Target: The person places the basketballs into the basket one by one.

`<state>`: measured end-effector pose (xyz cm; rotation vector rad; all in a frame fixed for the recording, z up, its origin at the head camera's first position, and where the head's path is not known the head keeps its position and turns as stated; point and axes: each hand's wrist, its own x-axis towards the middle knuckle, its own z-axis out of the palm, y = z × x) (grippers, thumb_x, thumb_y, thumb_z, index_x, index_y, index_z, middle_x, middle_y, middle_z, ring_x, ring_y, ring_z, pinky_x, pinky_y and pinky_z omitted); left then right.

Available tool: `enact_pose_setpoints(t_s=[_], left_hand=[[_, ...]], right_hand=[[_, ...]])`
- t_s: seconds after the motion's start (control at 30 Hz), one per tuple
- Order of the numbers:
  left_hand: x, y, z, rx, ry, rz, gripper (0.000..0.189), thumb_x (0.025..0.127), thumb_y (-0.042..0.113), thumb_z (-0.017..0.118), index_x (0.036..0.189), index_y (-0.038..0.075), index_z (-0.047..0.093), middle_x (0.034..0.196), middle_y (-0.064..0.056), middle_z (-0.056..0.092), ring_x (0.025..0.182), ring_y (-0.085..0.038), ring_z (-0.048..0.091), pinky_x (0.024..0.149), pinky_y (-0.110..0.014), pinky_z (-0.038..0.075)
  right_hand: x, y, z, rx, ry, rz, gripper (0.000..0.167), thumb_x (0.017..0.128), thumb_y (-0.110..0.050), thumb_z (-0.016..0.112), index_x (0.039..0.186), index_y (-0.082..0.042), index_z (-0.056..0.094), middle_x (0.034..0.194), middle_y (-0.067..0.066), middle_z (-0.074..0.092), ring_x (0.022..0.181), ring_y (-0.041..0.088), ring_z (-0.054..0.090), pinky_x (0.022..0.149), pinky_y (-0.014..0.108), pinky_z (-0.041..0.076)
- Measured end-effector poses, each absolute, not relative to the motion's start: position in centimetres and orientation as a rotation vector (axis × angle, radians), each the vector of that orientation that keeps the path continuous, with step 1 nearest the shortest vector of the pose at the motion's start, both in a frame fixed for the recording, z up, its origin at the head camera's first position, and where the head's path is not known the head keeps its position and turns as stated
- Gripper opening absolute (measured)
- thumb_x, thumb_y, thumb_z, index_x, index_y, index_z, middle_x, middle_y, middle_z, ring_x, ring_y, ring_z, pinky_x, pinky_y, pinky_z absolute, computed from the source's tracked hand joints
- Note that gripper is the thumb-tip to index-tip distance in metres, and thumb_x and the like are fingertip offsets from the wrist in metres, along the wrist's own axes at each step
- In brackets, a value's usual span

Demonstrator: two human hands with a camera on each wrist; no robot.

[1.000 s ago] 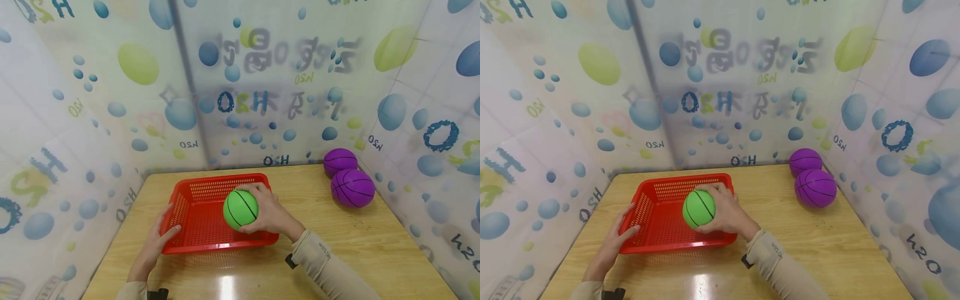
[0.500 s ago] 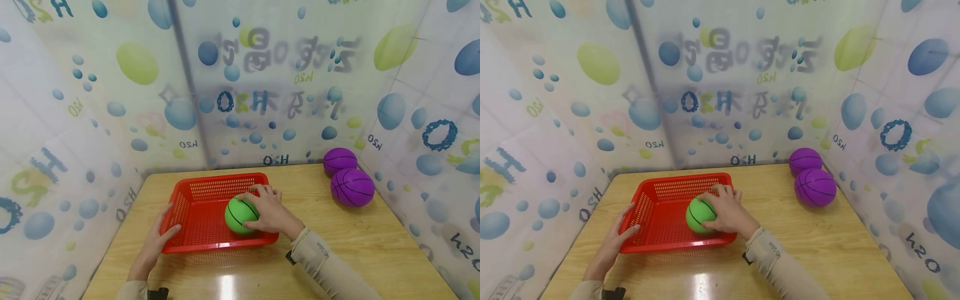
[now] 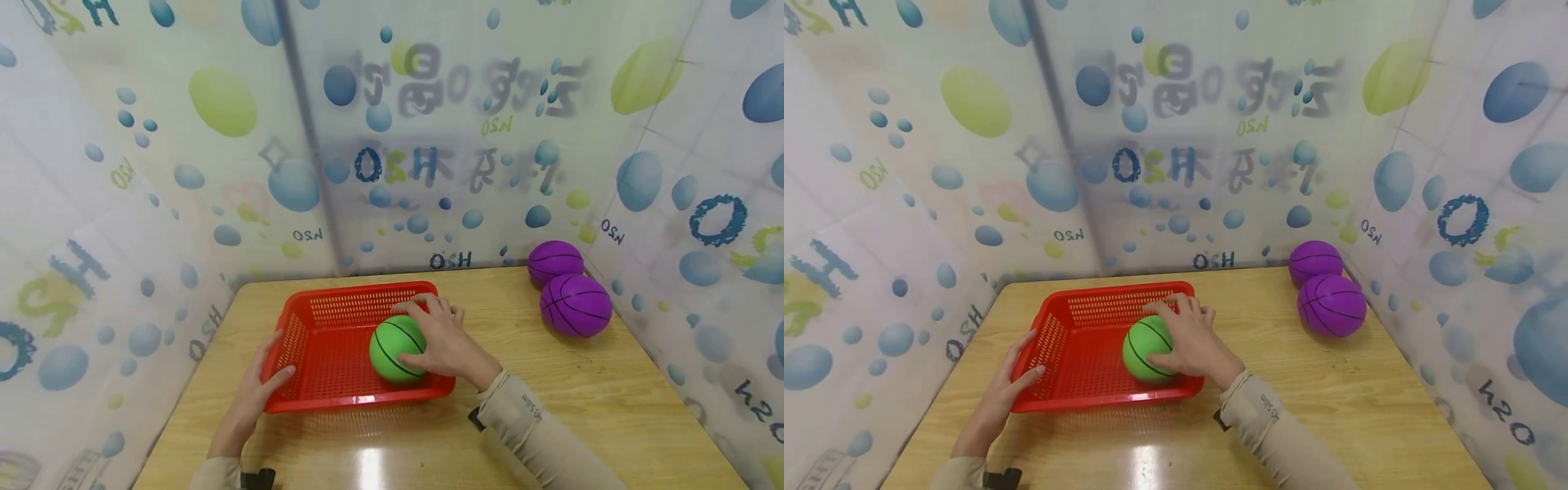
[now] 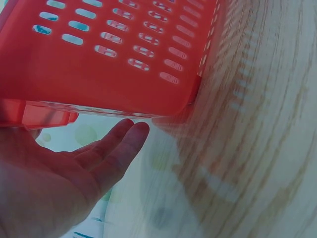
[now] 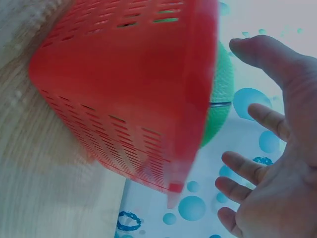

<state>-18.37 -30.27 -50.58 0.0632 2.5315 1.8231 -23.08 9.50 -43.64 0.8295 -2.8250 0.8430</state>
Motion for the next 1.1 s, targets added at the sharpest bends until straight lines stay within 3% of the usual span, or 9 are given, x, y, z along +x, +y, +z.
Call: enact_pose_setpoints(t_s=[0.33, 0.73, 0.97, 1.1], left_hand=[[-18.4, -30.3, -50.7, 0.052, 2.528, 1.819, 0.083, 0.111, 0.025, 0.067, 0.179, 0.027, 0.02, 0.185, -0.016, 0.011, 0.165, -0.045, 0.019, 0.126, -0.076, 0.023], [-18.4, -30.2, -50.7, 0.06, 2.537, 1.817, 0.082, 0.111, 0.024, 0.066, 0.179, 0.026, 0.02, 0.185, -0.016, 0.011, 0.164, -0.046, 0.02, 0.126, -0.077, 0.022], [-18.3, -30.2, -50.7, 0.064, 2.534, 1.818, 0.082, 0.111, 0.025, 0.067, 0.179, 0.026, 0.02, 0.186, -0.016, 0.011, 0.165, -0.046, 0.017, 0.127, -0.08, 0.019], [-18.4, -30.2, -50.5, 0.072, 2.538, 1.817, 0.082, 0.111, 0.025, 0.067, 0.179, 0.026, 0.02, 0.186, -0.016, 0.011, 0.166, -0.046, 0.016, 0.127, -0.08, 0.018]], right_hand=[[-23.1, 10.3, -42.2, 0.756, -2.78, 0.912, 0.1, 0.085, -0.04, 0.099, 0.168, -0.031, 0.044, 0.172, 0.021, 0.034, 0.157, 0.045, 0.033, 0.115, 0.073, 0.028], [-23.6, 14.0, -38.8, 0.641, -2.674, 0.968, 0.104, 0.087, -0.039, 0.096, 0.172, -0.03, 0.036, 0.176, 0.023, 0.024, 0.16, 0.049, 0.03, 0.112, 0.087, 0.031], [-23.9, 17.8, -35.9, 0.554, -2.552, 0.985, 0.105, 0.087, -0.034, 0.096, 0.172, -0.021, 0.036, 0.175, 0.029, 0.023, 0.161, 0.053, 0.025, 0.117, 0.084, 0.033], [-23.9, 20.4, -34.3, 0.457, -2.509, 0.993, 0.109, 0.087, -0.035, 0.097, 0.175, -0.024, 0.032, 0.175, 0.029, 0.021, 0.161, 0.052, 0.025, 0.117, 0.083, 0.035]])
